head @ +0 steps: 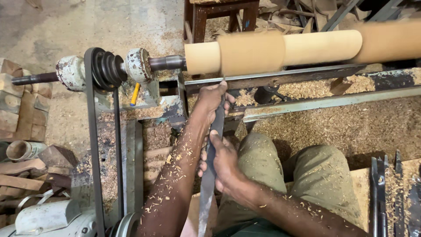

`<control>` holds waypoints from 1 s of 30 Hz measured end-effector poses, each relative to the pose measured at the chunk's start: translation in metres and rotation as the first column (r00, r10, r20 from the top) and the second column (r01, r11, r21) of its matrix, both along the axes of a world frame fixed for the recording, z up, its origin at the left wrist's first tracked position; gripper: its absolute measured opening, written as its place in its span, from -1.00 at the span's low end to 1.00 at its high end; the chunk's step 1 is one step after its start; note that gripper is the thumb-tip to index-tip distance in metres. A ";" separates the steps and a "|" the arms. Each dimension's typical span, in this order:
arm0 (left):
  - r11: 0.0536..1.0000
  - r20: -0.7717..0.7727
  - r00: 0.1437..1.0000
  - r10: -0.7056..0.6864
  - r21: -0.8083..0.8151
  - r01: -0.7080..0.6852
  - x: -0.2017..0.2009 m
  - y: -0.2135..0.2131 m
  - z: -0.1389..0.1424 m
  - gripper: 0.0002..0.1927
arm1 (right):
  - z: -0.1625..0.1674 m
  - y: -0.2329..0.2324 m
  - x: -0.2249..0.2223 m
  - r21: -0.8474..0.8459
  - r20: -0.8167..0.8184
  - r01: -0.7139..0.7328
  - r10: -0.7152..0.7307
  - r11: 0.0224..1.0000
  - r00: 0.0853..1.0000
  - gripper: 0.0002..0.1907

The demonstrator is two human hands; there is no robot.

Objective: The person uses various woodturning chisels to shape a rotating piece of wood on a lathe, then uses a template and a marker to draw guide lines on a wood component.

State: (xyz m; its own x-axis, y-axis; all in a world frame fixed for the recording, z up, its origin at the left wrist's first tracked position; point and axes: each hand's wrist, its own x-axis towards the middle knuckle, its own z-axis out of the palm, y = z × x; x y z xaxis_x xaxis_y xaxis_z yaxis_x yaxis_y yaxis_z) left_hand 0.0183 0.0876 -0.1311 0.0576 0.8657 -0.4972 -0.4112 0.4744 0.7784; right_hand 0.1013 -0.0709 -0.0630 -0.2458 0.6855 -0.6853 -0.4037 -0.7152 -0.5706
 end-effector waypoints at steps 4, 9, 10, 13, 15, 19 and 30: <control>0.999 -0.015 0.999 -0.033 0.026 0.033 0.001 0.001 -0.005 -0.69 | -0.005 -0.004 -0.006 0.022 -0.016 0.044 -0.043 0.999 0.999 -0.73; 0.999 -0.029 0.999 -0.022 0.036 0.023 -0.001 0.004 -0.006 -0.67 | -0.007 0.000 -0.006 0.017 -0.026 0.048 -0.047 0.999 0.999 -0.74; 0.999 -0.011 1.000 -0.018 0.042 0.019 -0.001 0.004 -0.006 -0.68 | -0.007 0.001 -0.006 0.011 -0.023 0.047 -0.047 0.999 0.999 -0.74; 0.999 0.008 1.000 -0.015 0.030 0.015 0.000 0.003 -0.003 -0.68 | -0.006 0.001 -0.004 -0.002 -0.022 0.044 -0.044 0.999 0.999 -0.74; 1.000 0.007 1.000 -0.007 0.020 0.006 0.000 0.002 0.000 -0.68 | -0.005 0.001 -0.003 0.000 -0.032 0.037 -0.037 0.999 0.999 -0.73; 1.000 -0.005 1.000 0.015 -0.016 -0.015 0.000 0.000 0.011 -0.69 | -0.005 0.003 0.001 0.020 -0.031 0.004 -0.004 1.000 1.000 -0.73; 0.998 0.030 0.998 0.064 -0.015 -0.064 0.000 0.001 0.010 -0.79 | -0.001 0.007 0.004 -0.005 -0.040 0.004 -0.004 1.000 0.999 -0.74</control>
State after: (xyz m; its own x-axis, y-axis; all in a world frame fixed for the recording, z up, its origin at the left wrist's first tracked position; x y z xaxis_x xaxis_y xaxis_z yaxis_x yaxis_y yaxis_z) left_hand 0.0183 0.0885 -0.1215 0.0175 0.8613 -0.5079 -0.4640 0.4569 0.7589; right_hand 0.1054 -0.0639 -0.0645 -0.2700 0.6831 -0.6786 -0.4289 -0.7163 -0.5504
